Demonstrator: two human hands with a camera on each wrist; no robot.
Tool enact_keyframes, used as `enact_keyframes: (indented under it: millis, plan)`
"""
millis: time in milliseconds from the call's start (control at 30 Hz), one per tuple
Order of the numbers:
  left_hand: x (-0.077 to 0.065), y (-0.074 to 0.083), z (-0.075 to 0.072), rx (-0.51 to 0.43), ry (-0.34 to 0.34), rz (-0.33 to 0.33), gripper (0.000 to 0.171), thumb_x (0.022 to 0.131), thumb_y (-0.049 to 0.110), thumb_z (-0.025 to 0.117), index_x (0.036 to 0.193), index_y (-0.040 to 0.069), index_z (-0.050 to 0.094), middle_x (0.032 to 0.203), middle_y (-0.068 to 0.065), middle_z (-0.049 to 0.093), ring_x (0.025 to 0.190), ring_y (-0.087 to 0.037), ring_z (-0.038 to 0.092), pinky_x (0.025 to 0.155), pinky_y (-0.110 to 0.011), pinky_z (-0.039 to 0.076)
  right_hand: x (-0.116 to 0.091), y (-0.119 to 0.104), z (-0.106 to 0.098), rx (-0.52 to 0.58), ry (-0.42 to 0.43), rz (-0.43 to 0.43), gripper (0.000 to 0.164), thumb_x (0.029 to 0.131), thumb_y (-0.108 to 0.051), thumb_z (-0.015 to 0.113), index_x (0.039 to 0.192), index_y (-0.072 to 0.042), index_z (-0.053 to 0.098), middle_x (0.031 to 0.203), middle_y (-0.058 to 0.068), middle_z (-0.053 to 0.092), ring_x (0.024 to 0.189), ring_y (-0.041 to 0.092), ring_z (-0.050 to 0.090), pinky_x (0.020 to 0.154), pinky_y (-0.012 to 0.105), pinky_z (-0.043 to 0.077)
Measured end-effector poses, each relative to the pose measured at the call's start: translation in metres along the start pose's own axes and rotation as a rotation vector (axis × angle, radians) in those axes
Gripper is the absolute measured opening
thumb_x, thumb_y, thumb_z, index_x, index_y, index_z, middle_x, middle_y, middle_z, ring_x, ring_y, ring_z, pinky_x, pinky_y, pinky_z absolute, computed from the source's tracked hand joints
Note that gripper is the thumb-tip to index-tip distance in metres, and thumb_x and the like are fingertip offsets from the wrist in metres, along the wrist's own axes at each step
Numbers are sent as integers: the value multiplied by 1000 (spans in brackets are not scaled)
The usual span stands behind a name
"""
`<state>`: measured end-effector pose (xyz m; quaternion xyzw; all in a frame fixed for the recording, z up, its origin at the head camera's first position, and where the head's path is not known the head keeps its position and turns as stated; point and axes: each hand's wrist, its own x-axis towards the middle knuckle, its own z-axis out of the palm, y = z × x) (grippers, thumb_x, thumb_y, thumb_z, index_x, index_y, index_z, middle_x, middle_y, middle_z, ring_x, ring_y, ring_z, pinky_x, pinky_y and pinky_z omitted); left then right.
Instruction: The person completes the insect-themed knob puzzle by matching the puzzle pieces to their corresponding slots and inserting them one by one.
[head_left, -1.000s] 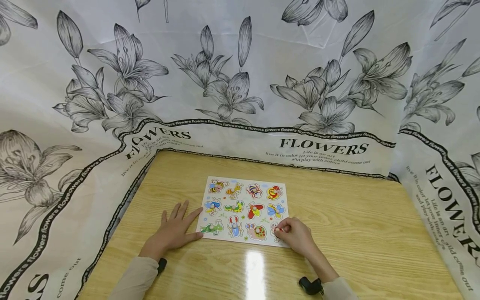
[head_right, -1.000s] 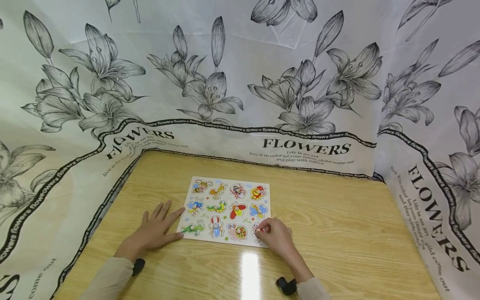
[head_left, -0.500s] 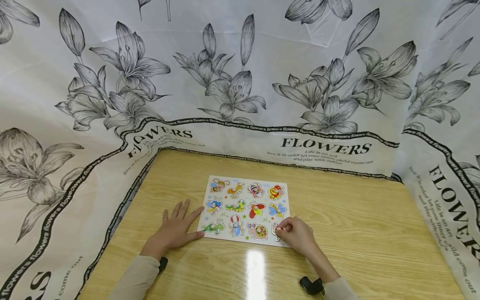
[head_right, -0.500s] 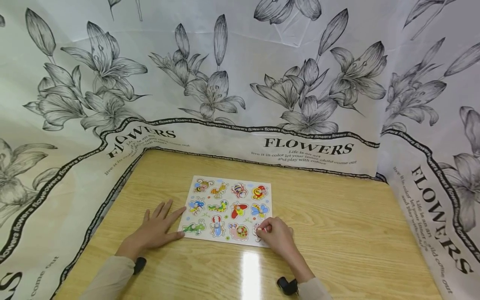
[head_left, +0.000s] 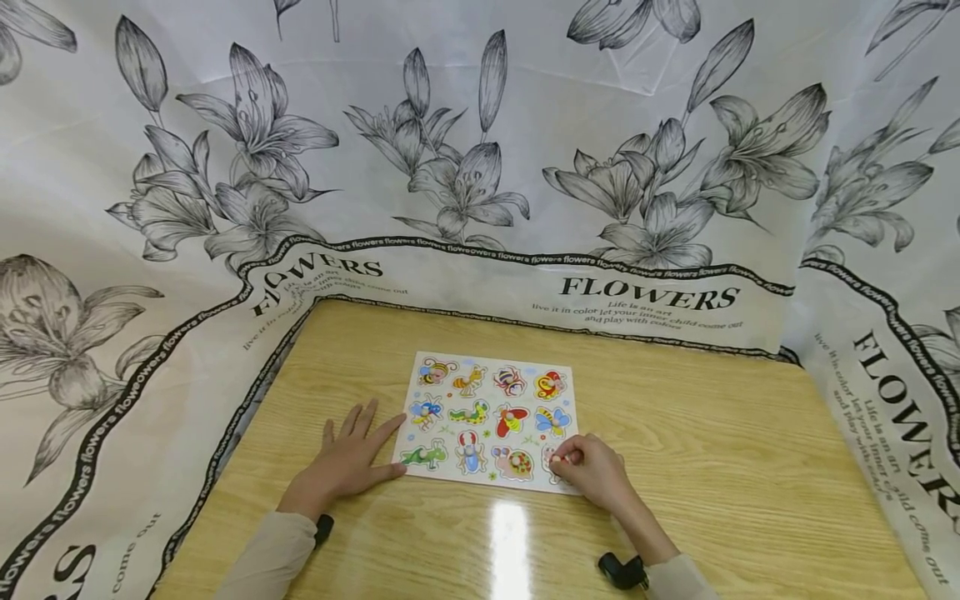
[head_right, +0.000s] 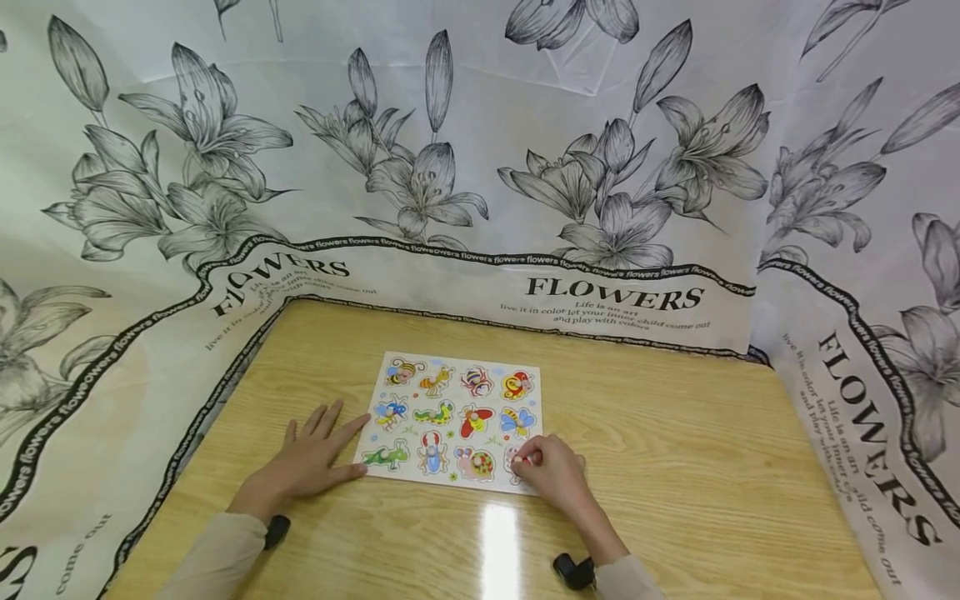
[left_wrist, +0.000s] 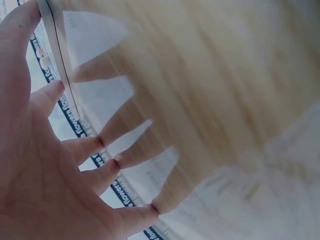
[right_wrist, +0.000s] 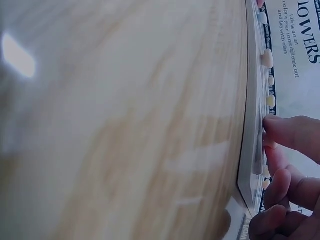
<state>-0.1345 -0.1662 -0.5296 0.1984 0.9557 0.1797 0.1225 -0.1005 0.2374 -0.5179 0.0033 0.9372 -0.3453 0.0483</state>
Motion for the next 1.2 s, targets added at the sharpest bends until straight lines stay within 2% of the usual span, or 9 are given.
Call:
enact_keyframes:
  millis: [200,433,867,1067,1200]
  plan:
    - [-1,-1,-1,-1,-5,-3,81,91,63,61,158,29,33,164,-22,11,148,-47,8,105,-79,5,0,1,1,21,-17,7,12,83,-16,82,83,-14,70,76,-1,50,69,15,46,64,33,35]
    - [0,0,-2,-5,-4,-1,81,91,62,62,158,29,33,164,-22,11,148,-48,8,105,-79,5,1,2,0,68,-39,53,12,84,-18,82,83,-15,70,75,-2,53,67,14,47,61,30,36]
    - [0,2,-4,9,-15,-1,81,91,64,61,158,28,34,164,-22,12,148,-48,10,104,-79,7,-3,-3,-1,80,-21,45,13,85,-14,81,86,-12,69,74,-1,52,66,14,46,59,29,36]
    - [1,4,-4,3,2,10,76,93,58,62,156,23,39,162,-23,20,146,-50,15,106,-76,13,-3,-4,-7,146,15,23,9,87,-11,78,91,-8,70,75,1,55,65,15,48,56,26,39]
    - [-1,7,-6,6,46,47,72,95,55,61,153,16,44,158,-23,29,144,-47,23,111,-67,19,-3,-3,-15,173,49,16,8,90,-12,75,95,-7,71,78,2,55,69,16,49,58,25,40]
